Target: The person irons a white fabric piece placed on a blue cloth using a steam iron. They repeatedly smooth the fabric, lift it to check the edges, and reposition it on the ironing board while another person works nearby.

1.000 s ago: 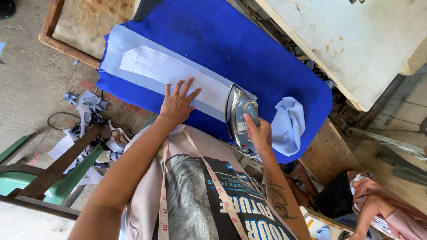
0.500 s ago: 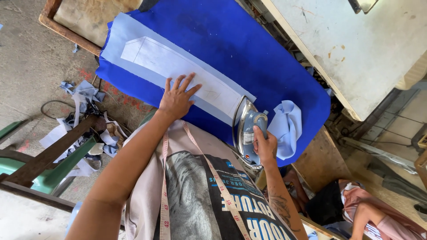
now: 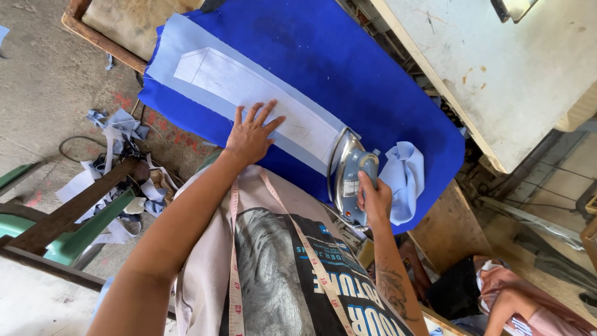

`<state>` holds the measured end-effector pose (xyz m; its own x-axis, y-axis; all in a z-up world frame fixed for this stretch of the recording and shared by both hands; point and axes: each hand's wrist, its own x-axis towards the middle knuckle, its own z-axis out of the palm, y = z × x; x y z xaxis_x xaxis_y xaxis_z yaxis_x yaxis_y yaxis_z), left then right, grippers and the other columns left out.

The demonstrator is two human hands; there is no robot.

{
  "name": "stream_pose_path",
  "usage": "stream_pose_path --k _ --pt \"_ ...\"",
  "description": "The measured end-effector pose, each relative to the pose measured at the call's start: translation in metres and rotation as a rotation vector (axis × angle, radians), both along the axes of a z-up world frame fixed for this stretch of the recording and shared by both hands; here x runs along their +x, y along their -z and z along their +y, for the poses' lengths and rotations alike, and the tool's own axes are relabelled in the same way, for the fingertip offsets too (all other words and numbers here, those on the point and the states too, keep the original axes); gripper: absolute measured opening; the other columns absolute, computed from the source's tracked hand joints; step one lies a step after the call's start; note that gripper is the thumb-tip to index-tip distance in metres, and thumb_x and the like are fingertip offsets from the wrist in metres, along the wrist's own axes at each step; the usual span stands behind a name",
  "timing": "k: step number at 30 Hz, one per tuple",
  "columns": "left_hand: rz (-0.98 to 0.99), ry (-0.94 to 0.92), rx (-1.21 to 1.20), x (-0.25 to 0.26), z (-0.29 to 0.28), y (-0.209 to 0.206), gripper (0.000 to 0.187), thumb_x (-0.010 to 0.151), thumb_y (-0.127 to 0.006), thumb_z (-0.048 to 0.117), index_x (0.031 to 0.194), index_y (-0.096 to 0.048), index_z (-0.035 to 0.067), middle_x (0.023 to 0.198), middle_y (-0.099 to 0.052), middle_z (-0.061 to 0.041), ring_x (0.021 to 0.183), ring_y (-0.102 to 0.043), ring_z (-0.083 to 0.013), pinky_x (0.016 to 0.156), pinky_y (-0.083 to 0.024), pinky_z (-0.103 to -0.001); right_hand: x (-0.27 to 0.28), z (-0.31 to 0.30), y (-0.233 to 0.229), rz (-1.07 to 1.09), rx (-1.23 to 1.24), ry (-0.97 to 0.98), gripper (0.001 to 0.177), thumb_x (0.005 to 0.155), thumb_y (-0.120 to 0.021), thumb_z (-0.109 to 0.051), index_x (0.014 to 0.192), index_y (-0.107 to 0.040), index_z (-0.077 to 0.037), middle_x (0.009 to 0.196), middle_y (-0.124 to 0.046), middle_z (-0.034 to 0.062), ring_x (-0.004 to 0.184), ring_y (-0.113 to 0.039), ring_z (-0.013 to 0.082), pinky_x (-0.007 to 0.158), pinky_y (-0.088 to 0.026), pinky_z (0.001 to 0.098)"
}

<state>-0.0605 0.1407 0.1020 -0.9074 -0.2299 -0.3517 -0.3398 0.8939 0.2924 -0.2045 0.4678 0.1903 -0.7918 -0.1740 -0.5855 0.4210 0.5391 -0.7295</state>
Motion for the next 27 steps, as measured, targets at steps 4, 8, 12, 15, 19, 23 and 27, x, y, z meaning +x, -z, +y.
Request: stream_pose_path --k 4,8,12,15,19,23,27 --pt "-0.002 0.018 -0.030 0.001 -0.001 0.001 0.065 0.104 -0.068 0.036 0.165 -0.046 0.036 0.180 -0.020 -0.003 0.160 -0.024 -0.0313 0.125 -0.020 -0.065 -0.014 -0.008 0.013 0.033 0.021 -0.153 0.054 0.102 -0.081 -0.038 0.067 -0.059 -0.003 0.042 -0.046 0.0126 0.028 -0.044 0.0202 0.031 -0.036 0.0313" --pt "0.007 0.045 -0.073 0.003 -0.002 0.001 0.066 0.103 -0.070 0.033 0.165 -0.046 0.035 0.180 -0.022 -0.005 0.160 -0.027 -0.0307 0.125 -0.023 -0.063 -0.019 -0.022 0.011 0.096 0.043 -0.303 0.057 0.100 -0.085 -0.039 0.061 -0.058 -0.005 0.040 -0.048 0.0115 0.027 -0.045 0.0183 0.032 -0.038 0.0277" --pt "0.000 0.025 -0.064 0.008 -0.009 0.001 0.066 0.103 -0.070 0.032 0.165 -0.048 0.034 0.181 -0.022 -0.006 0.161 -0.027 -0.0331 0.125 -0.026 -0.064 -0.021 -0.047 -0.010 0.078 0.142 -0.525 0.058 0.098 -0.083 -0.045 0.061 -0.060 -0.007 0.040 -0.053 0.0086 0.030 -0.054 0.0186 0.036 -0.042 0.0283" --pt "-0.020 -0.026 -0.041 0.011 -0.019 -0.007 0.066 0.105 -0.068 0.030 0.166 -0.046 0.034 0.182 -0.021 -0.007 0.163 -0.026 -0.0345 0.126 -0.025 -0.065 -0.022 -0.067 -0.017 0.222 0.256 -0.738 0.064 0.094 -0.084 -0.053 0.067 -0.060 0.000 0.050 -0.056 0.0196 0.045 -0.055 0.0325 0.050 -0.042 0.0394" --pt "-0.062 -0.155 -0.059 0.020 -0.033 -0.022 0.064 0.106 -0.067 0.032 0.167 -0.047 0.034 0.181 -0.023 -0.010 0.163 -0.028 -0.0366 0.125 -0.028 -0.064 -0.015 -0.090 -0.017 0.294 0.251 -0.835 0.065 0.093 -0.082 -0.056 0.063 -0.055 -0.004 0.049 -0.055 0.0142 0.048 -0.055 0.0273 0.051 -0.041 0.0350" --pt "-0.086 -0.417 -0.087 0.031 -0.047 -0.034 0.063 0.106 -0.069 0.029 0.166 -0.051 0.029 0.178 -0.030 -0.016 0.159 -0.035 -0.0389 0.125 -0.036 -0.059 -0.014 -0.104 0.000 0.318 0.163 -0.871 0.068 0.095 -0.081 -0.053 0.057 -0.047 -0.009 0.042 -0.049 0.0063 0.040 -0.047 0.0178 0.045 -0.034 0.0312" --pt "-0.080 -0.730 -0.088 0.051 -0.070 -0.009 0.071 0.104 -0.076 0.031 0.168 -0.048 0.021 0.174 -0.030 -0.022 0.156 -0.036 -0.0423 0.124 -0.039 -0.060 -0.007 -0.132 -0.007 0.289 0.114 -0.886 0.068 0.095 -0.080 -0.054 0.057 -0.048 -0.008 0.042 -0.048 0.0077 0.041 -0.043 0.0189 0.045 -0.033 0.0333"
